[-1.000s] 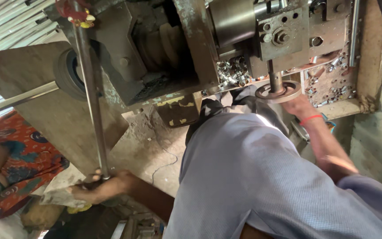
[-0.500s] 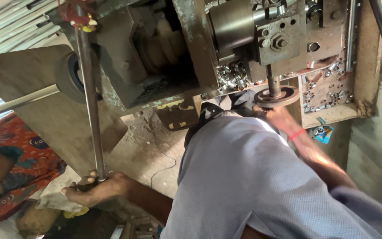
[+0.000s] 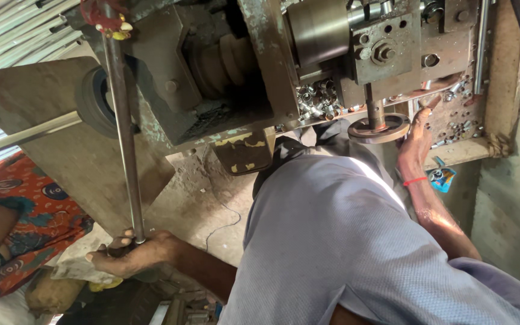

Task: The person operates an industrial metalworking machine by pulling a long lever and adjusting knobs by hand.

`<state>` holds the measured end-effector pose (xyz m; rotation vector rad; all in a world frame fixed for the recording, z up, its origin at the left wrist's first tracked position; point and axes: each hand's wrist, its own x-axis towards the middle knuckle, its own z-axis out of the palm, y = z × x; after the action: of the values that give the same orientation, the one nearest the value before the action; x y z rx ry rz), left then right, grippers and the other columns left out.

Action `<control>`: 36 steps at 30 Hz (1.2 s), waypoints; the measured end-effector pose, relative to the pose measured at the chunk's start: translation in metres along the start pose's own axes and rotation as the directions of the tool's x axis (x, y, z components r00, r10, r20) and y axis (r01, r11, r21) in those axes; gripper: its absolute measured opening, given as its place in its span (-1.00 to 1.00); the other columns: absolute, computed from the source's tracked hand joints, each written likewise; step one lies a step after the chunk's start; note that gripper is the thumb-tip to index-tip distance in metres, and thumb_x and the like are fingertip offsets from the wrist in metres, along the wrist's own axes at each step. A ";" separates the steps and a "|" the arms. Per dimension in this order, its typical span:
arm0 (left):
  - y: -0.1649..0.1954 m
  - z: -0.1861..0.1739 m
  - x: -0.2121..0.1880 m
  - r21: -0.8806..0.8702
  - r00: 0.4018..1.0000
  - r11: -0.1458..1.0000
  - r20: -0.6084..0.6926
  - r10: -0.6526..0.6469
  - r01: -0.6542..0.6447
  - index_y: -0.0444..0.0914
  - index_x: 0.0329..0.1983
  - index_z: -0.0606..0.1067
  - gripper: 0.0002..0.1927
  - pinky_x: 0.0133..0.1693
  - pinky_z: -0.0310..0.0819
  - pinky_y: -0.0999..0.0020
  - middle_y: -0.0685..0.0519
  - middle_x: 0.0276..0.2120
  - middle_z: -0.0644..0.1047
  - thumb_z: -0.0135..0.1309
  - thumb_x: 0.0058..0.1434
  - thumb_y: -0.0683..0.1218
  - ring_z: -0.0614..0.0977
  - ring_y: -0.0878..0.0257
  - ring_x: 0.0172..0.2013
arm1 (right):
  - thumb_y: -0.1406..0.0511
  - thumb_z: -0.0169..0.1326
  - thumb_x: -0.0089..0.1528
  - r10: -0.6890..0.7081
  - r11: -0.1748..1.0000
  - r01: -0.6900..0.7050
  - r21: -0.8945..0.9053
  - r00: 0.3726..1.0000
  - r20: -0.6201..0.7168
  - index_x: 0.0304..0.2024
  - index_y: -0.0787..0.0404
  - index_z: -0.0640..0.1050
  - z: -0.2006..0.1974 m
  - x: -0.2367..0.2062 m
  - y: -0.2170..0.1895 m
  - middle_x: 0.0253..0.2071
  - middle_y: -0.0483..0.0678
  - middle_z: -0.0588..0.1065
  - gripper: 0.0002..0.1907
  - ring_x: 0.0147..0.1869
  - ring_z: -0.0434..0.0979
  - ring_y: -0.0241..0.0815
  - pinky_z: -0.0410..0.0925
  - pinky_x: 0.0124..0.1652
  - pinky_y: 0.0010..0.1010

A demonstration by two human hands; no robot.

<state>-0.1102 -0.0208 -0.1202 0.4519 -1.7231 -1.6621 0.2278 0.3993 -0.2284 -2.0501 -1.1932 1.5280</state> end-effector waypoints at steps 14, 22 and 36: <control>-0.006 -0.006 0.001 0.053 1.000 0.998 0.003 0.032 -0.032 -0.29 -0.31 0.44 -0.62 -0.48 0.15 0.50 0.12 -0.41 0.26 0.00 0.35 0.13 0.26 0.39 -0.50 | 0.08 -0.30 0.65 -0.597 0.293 0.904 -0.311 0.427 0.679 -0.02 0.31 0.54 0.006 -0.029 0.027 -0.18 0.13 0.52 -0.50 -0.13 0.55 -0.03 0.44 -0.16 -0.32; 0.004 -0.003 -0.004 0.025 0.995 0.995 -0.038 -0.095 0.096 -0.26 -0.22 0.46 -0.64 -0.36 0.20 0.39 0.09 -0.33 0.31 0.06 0.26 0.15 0.31 0.28 -0.36 | 0.17 -0.16 0.49 0.081 0.567 0.340 -0.750 0.883 0.462 0.07 0.21 0.53 -0.026 0.002 -0.012 -0.06 0.10 0.53 -0.68 -0.03 0.54 0.01 0.43 -0.05 -0.26; 0.004 -0.017 -0.017 0.282 0.660 0.609 0.470 0.586 -0.742 -0.44 0.07 0.32 -0.25 -0.11 0.27 0.33 -0.04 -0.15 0.32 -0.22 0.46 0.39 0.36 0.23 -0.12 | 0.22 -0.02 0.34 0.089 0.540 0.569 -0.620 0.694 0.714 0.07 0.26 0.63 0.001 0.013 -0.009 -0.08 0.13 0.60 -0.64 -0.06 0.59 0.04 0.42 -0.09 -0.19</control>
<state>-0.0854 -0.0212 -0.1217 -0.3145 -2.1740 -0.7845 0.2240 0.4144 -0.2304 -1.4954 -2.8444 1.8099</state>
